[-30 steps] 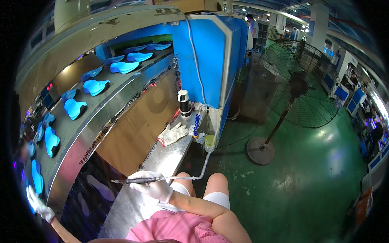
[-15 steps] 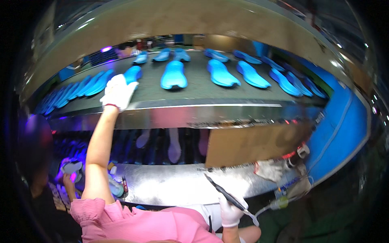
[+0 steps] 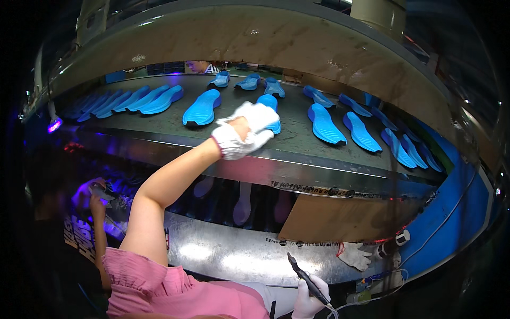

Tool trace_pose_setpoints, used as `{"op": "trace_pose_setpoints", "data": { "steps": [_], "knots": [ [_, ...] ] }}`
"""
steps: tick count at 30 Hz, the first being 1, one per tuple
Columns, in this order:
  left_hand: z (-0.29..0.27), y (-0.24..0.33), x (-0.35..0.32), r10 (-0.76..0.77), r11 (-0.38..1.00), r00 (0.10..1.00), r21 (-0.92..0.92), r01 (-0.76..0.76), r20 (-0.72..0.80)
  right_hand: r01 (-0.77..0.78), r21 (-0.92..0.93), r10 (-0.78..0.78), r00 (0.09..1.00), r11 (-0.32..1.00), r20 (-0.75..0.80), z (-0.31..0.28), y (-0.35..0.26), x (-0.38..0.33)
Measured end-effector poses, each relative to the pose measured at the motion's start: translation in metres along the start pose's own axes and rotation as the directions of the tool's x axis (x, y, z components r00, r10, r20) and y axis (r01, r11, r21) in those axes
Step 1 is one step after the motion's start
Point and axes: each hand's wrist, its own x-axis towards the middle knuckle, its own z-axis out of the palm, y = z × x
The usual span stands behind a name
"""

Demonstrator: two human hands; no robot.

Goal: The person takes shoe soles one at a time from a conveyor belt and brushes liquid onto their surfaces using a handheld brush tool.

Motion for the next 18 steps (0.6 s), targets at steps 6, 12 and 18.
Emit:
{"op": "trace_pose_setpoints", "data": {
  "steps": [6, 12, 18],
  "knots": [
    [-0.063, -0.050, -0.083, -0.877, 0.436, 0.469, 0.235, 0.869, -0.104, -0.116, 0.249, 0.101, 0.992, 0.962, 0.071, 0.015, -0.003, 0.007],
    [-0.046, -0.080, -0.076, -0.772, 0.633, 0.623, 0.062, 0.772, 0.125, -0.133, 0.264, 0.121, 0.991, 0.955, 0.060, 0.028, -0.040, 0.016],
    [-0.090, -0.142, -0.117, -0.860, 0.328, 0.498, 0.632, 0.703, -0.108, -0.250, 0.289, 0.255, 0.967, 0.924, 0.021, 0.012, -0.030, 0.010]
  ]
}}
